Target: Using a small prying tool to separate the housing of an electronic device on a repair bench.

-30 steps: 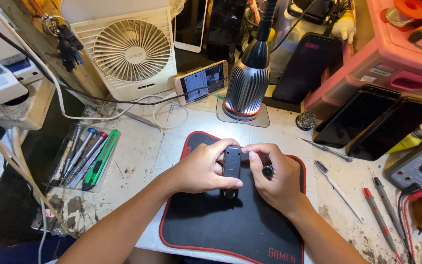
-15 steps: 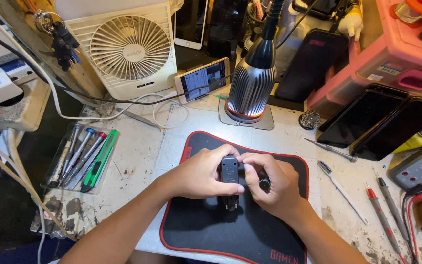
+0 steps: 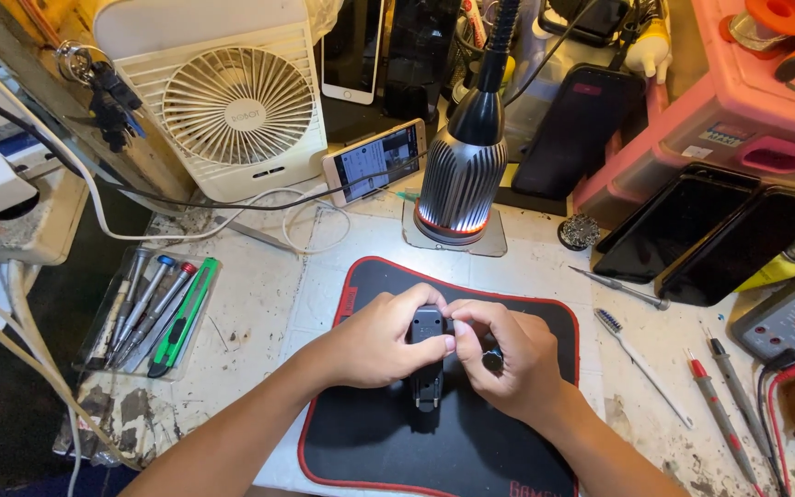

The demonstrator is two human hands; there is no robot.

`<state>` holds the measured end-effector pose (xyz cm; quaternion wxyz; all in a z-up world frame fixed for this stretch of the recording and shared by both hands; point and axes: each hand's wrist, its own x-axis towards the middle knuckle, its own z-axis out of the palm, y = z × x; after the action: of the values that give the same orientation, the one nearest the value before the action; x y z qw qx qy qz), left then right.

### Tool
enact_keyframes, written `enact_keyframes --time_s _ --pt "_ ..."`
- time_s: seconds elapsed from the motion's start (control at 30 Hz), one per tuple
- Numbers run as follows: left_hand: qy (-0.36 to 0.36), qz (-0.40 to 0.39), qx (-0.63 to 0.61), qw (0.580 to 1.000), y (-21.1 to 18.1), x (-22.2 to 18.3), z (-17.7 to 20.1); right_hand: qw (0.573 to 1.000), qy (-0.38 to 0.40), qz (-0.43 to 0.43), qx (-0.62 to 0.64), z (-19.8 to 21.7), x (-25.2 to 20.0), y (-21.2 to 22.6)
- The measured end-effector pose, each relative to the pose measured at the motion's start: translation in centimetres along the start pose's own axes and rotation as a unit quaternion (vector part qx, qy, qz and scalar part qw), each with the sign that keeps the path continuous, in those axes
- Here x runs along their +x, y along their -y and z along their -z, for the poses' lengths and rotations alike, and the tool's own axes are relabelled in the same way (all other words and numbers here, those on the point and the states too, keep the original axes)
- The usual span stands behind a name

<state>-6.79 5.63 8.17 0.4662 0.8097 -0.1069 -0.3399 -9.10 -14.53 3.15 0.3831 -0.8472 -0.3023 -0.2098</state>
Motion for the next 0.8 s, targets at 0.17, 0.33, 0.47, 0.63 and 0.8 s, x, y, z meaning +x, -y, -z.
enact_keyframes --time_s 0.17,0.33,0.47,0.63,0.8 --pt "0.003 0.001 0.000 1.000 0.0 -0.2 -0.1 1.000 -0.005 0.009 0.000 0.0 -0.2 -0.1" --pt "-0.008 -0.015 0.011 1.000 0.0 -0.4 -0.2 1.000 -0.013 0.021 0.006 0.1 0.0 0.1" --pt "-0.018 -0.014 0.007 1.000 0.3 -0.1 -0.4 1.000 -0.001 0.024 0.006 0.2 0.2 0.0" --pt "-0.010 0.034 -0.018 0.999 0.0 0.0 -0.1 0.999 0.028 0.025 0.002 0.3 0.8 0.3" --pt "-0.016 0.020 -0.007 1.000 0.4 0.2 -0.2 0.999 0.031 0.023 -0.003 0.3 0.9 0.5"
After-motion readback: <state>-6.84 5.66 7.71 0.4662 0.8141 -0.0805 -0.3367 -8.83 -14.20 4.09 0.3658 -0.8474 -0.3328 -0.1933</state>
